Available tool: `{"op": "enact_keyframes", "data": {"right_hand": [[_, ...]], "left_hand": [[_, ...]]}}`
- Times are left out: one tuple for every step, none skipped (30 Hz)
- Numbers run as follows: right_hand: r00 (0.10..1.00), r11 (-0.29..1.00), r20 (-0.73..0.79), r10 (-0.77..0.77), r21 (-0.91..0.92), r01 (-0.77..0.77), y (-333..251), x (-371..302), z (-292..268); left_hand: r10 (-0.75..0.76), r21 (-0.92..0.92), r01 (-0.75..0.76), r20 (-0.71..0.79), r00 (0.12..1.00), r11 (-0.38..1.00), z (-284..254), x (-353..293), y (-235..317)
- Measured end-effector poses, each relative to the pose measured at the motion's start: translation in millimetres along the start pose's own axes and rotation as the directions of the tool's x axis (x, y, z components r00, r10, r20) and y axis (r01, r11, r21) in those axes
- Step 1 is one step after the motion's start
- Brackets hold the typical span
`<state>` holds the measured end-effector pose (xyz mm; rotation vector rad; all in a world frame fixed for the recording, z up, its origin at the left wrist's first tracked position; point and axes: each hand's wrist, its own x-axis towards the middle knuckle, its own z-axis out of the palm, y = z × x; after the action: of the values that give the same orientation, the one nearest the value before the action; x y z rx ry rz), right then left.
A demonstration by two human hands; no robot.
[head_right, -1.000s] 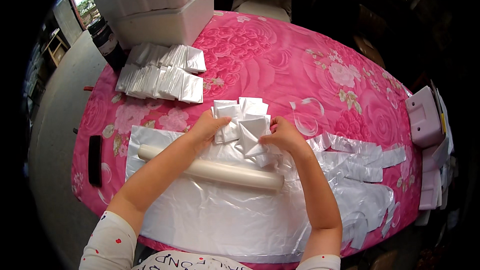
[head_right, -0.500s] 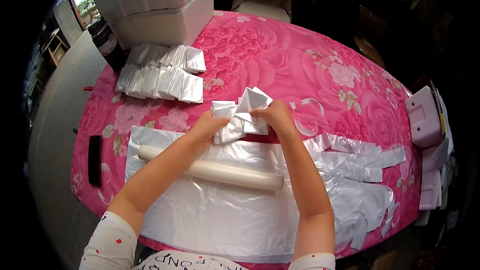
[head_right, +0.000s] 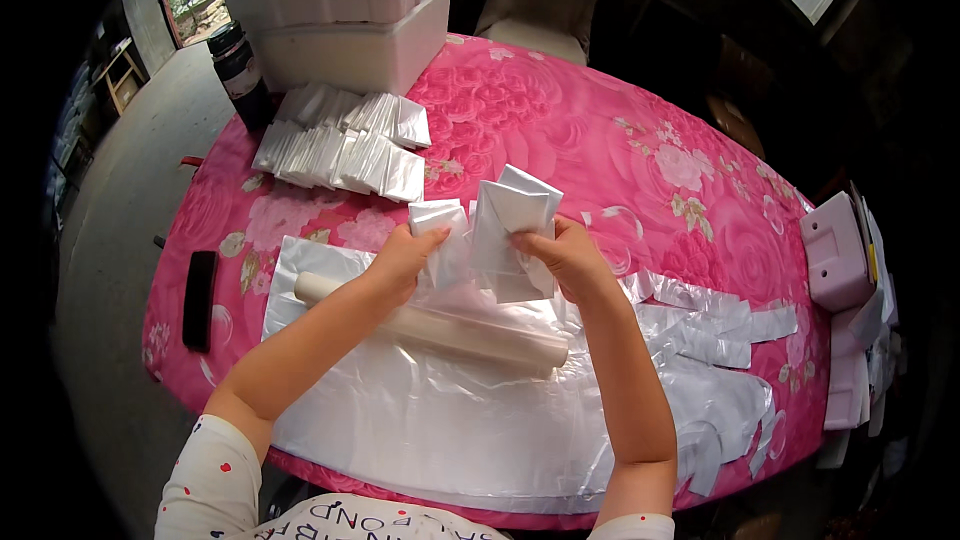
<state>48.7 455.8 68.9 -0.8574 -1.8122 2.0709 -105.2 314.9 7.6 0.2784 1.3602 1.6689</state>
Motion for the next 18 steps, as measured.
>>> {"op": "enact_keyframes", "data": {"right_hand": [[0.999, 1.000, 0.032, -0.014, 0.017, 0.013, 1, -15, 10], [0.999, 1.000, 0.043, 0.016, 0.013, -0.016, 0, -31, 22], [0.999, 1.000, 0.044, -0.001, 0.026, 0.000, 6, -43, 31], [0.999, 0.999, 0.043, -0.021, 0.036, 0.020, 10, -55, 40], [0.998, 0.999, 0.034, -0.046, 0.016, 0.045, 13, -66, 49], [0.997, 0.997, 0.017, -0.069, -0.022, 0.070, 19, -73, 54], [0.996, 0.995, 0.004, -0.089, -0.055, 0.089, 28, -79, 59], [0.994, 0.990, -0.009, -0.108, -0.088, 0.107, 36, -87, 66], [0.989, 0.986, -0.030, -0.147, -0.079, 0.144, 43, -95, 74], [0.987, 0.984, -0.020, -0.161, -0.085, 0.158, 48, -102, 79], [0.985, 0.981, -0.010, -0.174, -0.091, 0.173, 53, -109, 83], [0.982, 0.978, 0.000, -0.188, -0.097, 0.187, 58, -116, 87], [0.986, 0.981, 0.007, -0.169, -0.095, 0.169, 64, -122, 89], [0.978, 0.972, 0.003, -0.208, -0.108, 0.207, 71, -126, 92], [0.969, 0.962, -0.001, -0.247, -0.121, 0.245, 80, -131, 96], [0.957, 0.949, -0.002, -0.289, -0.135, 0.286, 87, -133, 98], [0.935, 0.905, 0.034, -0.353, -0.242, 0.350, 92, -136, 96], [0.885, 0.841, -0.001, -0.465, -0.313, 0.442, 94, -140, 97]], "left_hand": [[-0.035, 0.020, 0.034, 0.016, 0.999, 0.999, 4, -18, 8], [-0.066, -0.024, 0.069, 0.129, 0.989, 0.997, 5, -37, 13], [-0.091, -0.065, 0.110, 0.241, 0.966, 0.992, 5, -57, 15], [-0.105, -0.102, 0.150, 0.353, 0.930, 0.983, 3, -74, 14], [-0.055, -0.116, 0.118, 0.445, 0.894, 0.986, -3, -86, 6], [0.001, -0.070, 0.030, 0.406, 0.914, 0.997, -5, -97, -3], [0.055, -0.017, -0.053, 0.366, 0.929, 0.998, -8, -109, -13], [0.112, 0.040, -0.132, 0.329, 0.938, 0.990, -11, -119, -20], [0.044, 0.081, -0.070, 0.285, 0.957, 0.994, -15, -128, -23], [0.026, 0.053, -0.040, 0.251, 0.968, 0.998, -18, -135, -28], [0.007, 0.025, -0.012, 0.217, 0.976, 1.000, -20, -142, -33], [-0.013, -0.005, 0.015, 0.184, 0.983, 1.000, -23, -148, -38], [-0.026, 0.036, 0.020, 0.162, 0.986, 0.999, -24, -152, -42], [-0.038, 0.077, 0.027, 0.141, 0.989, 0.997, -26, -156, -46], [-0.049, 0.118, 0.035, 0.120, 0.992, 0.992, -28, -160, -49], [-0.018, 0.156, -0.001, 0.121, 0.992, 0.988, -29, -166, -52], [0.012, 0.194, -0.036, 0.124, 0.992, 0.980, -29, -172, -54], [0.041, 0.232, -0.071, 0.130, 0.991, 0.970, -29, -177, -55]]}}
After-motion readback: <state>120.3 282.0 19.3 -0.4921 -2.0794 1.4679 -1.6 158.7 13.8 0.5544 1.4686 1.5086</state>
